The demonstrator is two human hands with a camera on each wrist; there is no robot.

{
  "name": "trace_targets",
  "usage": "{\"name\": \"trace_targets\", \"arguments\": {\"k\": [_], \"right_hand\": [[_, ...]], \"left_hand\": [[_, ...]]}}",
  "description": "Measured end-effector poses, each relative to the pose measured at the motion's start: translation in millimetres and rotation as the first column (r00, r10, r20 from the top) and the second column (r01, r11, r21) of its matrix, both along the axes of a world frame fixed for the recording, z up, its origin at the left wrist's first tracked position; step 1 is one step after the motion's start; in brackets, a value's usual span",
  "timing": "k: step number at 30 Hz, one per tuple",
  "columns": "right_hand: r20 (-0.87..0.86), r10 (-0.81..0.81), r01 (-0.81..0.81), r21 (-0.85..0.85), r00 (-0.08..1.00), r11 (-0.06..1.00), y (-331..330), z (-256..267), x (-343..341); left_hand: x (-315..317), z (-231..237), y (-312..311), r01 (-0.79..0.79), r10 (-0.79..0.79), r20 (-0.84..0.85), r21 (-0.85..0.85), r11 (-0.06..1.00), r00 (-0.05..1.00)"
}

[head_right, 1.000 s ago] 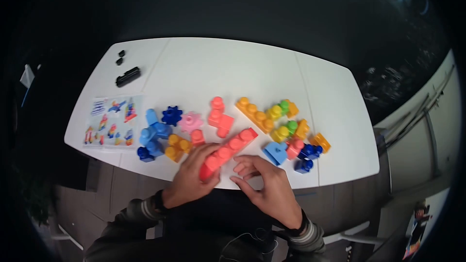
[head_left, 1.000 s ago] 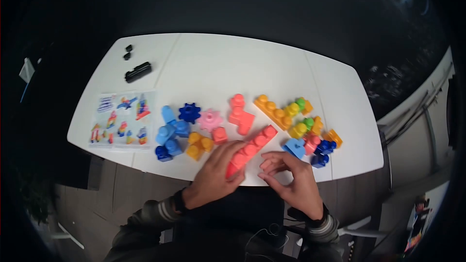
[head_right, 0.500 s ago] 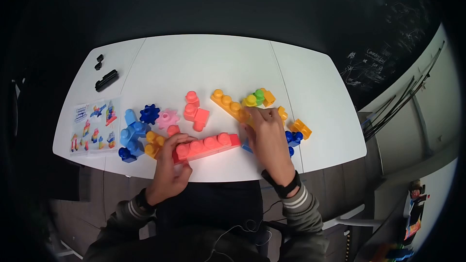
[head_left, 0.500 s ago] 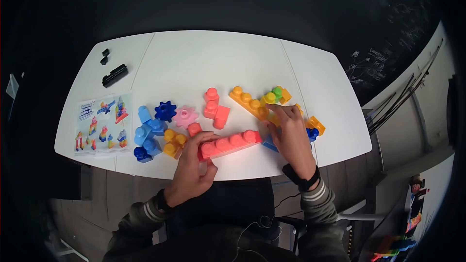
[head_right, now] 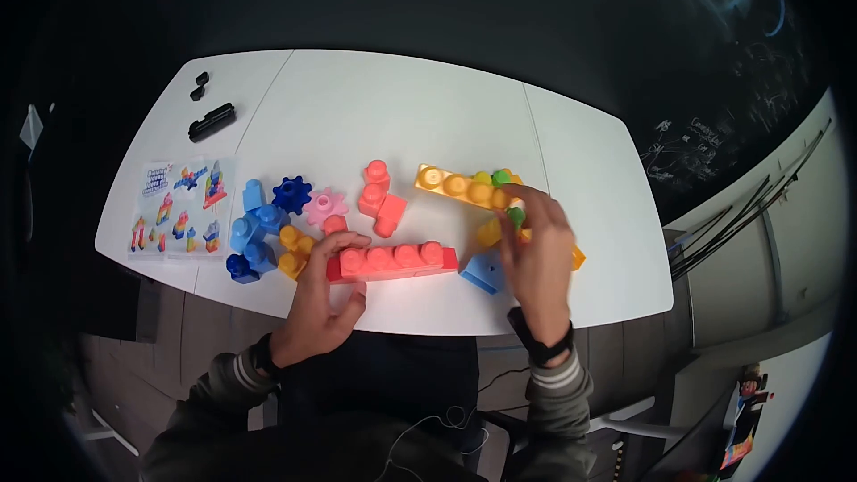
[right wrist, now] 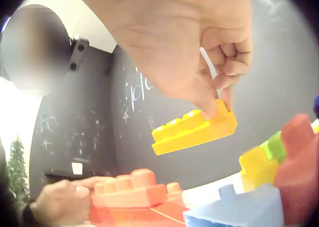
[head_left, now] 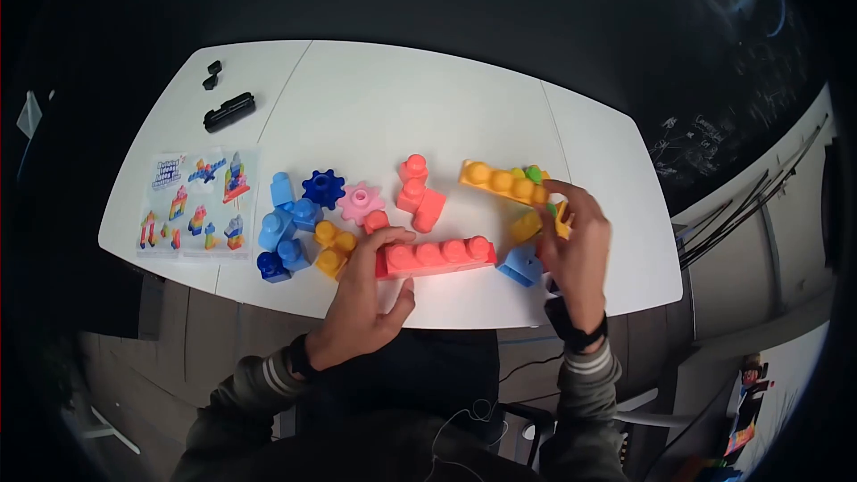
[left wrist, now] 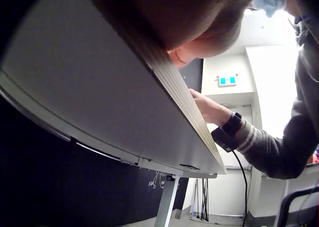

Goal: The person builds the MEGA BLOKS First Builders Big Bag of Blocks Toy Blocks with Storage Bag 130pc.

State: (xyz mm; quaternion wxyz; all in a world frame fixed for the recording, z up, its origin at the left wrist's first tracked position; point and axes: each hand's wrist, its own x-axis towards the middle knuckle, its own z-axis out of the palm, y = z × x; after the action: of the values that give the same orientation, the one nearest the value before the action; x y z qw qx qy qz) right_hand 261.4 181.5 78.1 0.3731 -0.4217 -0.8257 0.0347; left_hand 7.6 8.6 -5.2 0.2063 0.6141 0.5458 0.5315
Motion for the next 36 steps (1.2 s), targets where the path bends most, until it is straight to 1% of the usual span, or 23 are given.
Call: {"name": "trace_targets", "arguments": {"k": [1, 3, 4, 5, 6, 7, 8, 9, 10, 11, 12, 15, 17, 20, 21, 23, 24, 26, 29, 32, 33, 35, 36], "right_hand": [[0.003, 0.010, -0.010, -0.005, 1.000, 1.000, -8.4, 12.0, 7.2], [-0.039, -0.005, -0.003, -0.212, 0.999, 0.977, -27.4, 31.6, 23.6], [-0.036, 0.003, -0.011, -0.219, 0.999, 0.976, -38.0, 36.3, 28.6], [-0.044, 0.099, -0.107, -0.267, 0.994, 0.958, -48.5, 39.3, 34.0], [-0.056, 0.190, -0.198, -0.314, 0.980, 0.929, -55.7, 38.2, 38.3], [-0.057, 0.191, -0.200, -0.320, 0.980, 0.926, -62.3, 33.4, 37.9], [-0.051, 0.275, -0.274, -0.373, 0.960, 0.887, -70.7, 27.8, 33.3], [-0.050, 0.354, -0.341, -0.423, 0.934, 0.839, -78.3, 22.8, 28.9], [-0.055, 0.349, -0.338, -0.425, 0.935, 0.840, -83.0, 15.8, 25.5], [-0.040, 0.353, -0.329, -0.476, 0.935, 0.816, -85.8, 6.6, 22.0], [-0.026, 0.357, -0.317, -0.526, 0.934, 0.789, -87.2, -1.1, 19.6], [-0.014, 0.353, -0.316, -0.481, 0.936, 0.818, -83.9, -11.8, 16.2], [-0.016, 0.329, -0.298, -0.467, 0.944, 0.833, -85.0, -16.7, 12.6], [-0.017, 0.324, -0.300, -0.423, 0.946, 0.855, -86.0, -26.5, 8.0], [-0.044, 0.324, -0.314, -0.404, 0.945, 0.859, -86.3, -28.7, 5.8], [-0.068, 0.323, -0.323, -0.384, 0.944, 0.865, -86.4, -35.1, 3.0], [-0.092, 0.293, -0.305, -0.381, 0.952, 0.873, -86.4, -39.5, 2.3], [-0.115, 0.262, -0.287, -0.375, 0.958, 0.882, -85.1, -39.9, 2.0], [-0.105, 0.220, -0.242, -0.332, 0.970, 0.911, -78.3, -23.2, -1.2], [-0.052, 0.306, -0.307, -0.290, 0.951, 0.906, -64.5, 25.9, -8.9], [-0.051, 0.306, -0.307, -0.286, 0.951, 0.908, -56.4, 34.1, -15.6], [0.049, 0.444, -0.418, -0.256, 0.895, 0.872, -39.4, 50.6, -33.0], [0.053, 0.444, -0.419, -0.248, 0.895, 0.874, -26.5, 52.3, -44.4]], "left_hand": [[0.0, -1.3, 0.2, 0.005, -0.005, 0.003, 0.027, 1.000, 1.000], [0.5, -2.7, -0.3, 0.000, 0.000, 0.007, 0.046, 0.999, 1.000], [1.8, -3.2, -0.7, 0.017, -0.020, 0.037, 0.077, 0.997, 0.999], [2.1, -3.7, -1.1, 0.034, -0.041, 0.066, 0.108, 0.994, 0.997], [0.1, -1.7, -1.8, 0.029, -0.036, 0.069, 0.102, 0.994, 0.997], [-3.1, 3.1, -2.7, 0.060, -0.061, 0.011, 0.084, 0.995, 0.998], [-5.0, 6.7, -3.2, 0.094, -0.091, -0.049, 0.064, 0.994, 0.995], [-4.6, 8.4, -3.5, 0.098, -0.095, -0.051, 0.058, 0.993, 0.994], [-3.9, 9.9, -3.1, 0.080, -0.075, -0.102, 0.043, 0.996, 0.992], [-3.3, 10.7, -2.6, 0.061, -0.056, -0.153, 0.029, 0.998, 0.987], [-4.3, 7.6, -2.4, 0.067, -0.062, -0.156, 0.026, 0.997, 0.986], [-12.4, -2.0, -1.6, 0.098, -0.093, -0.165, 0.025, 0.995, 0.982], [-16.7, -1.9, -0.7, 0.132, -0.128, -0.084, 0.037, 0.991, 0.988], [-14.8, 3.7, -0.3, 0.110, -0.102, -0.119, 0.063, 0.992, 0.988], [-11.6, 6.4, -0.4, 0.114, -0.106, -0.120, 0.064, 0.991, 0.987], [-0.7, 10.5, -0.4, 0.004, 0.005, -0.217, 0.042, 0.999, 0.976], [3.0, 8.9, -0.1, 0.007, 0.002, -0.216, 0.044, 0.999, 0.976], [7.6, 4.4, 1.3, -0.063, 0.066, -0.253, 0.020, 0.998, 0.965], [6.3, 1.6, 3.2, -0.065, 0.075, -0.285, 0.045, 0.997, 0.956], [7.0, 1.6, 2.7, -0.065, 0.073, -0.253, 0.042, 0.997, 0.965], [7.3, 2.2, 2.3, -0.064, 0.074, -0.253, 0.047, 0.997, 0.965], [8.3, 3.9, 2.2, -0.054, 0.057, -0.216, 0.019, 0.998, 0.975], [8.5, 3.6, 2.6, -0.055, 0.060, -0.216, 0.029, 0.998, 0.975]]}}
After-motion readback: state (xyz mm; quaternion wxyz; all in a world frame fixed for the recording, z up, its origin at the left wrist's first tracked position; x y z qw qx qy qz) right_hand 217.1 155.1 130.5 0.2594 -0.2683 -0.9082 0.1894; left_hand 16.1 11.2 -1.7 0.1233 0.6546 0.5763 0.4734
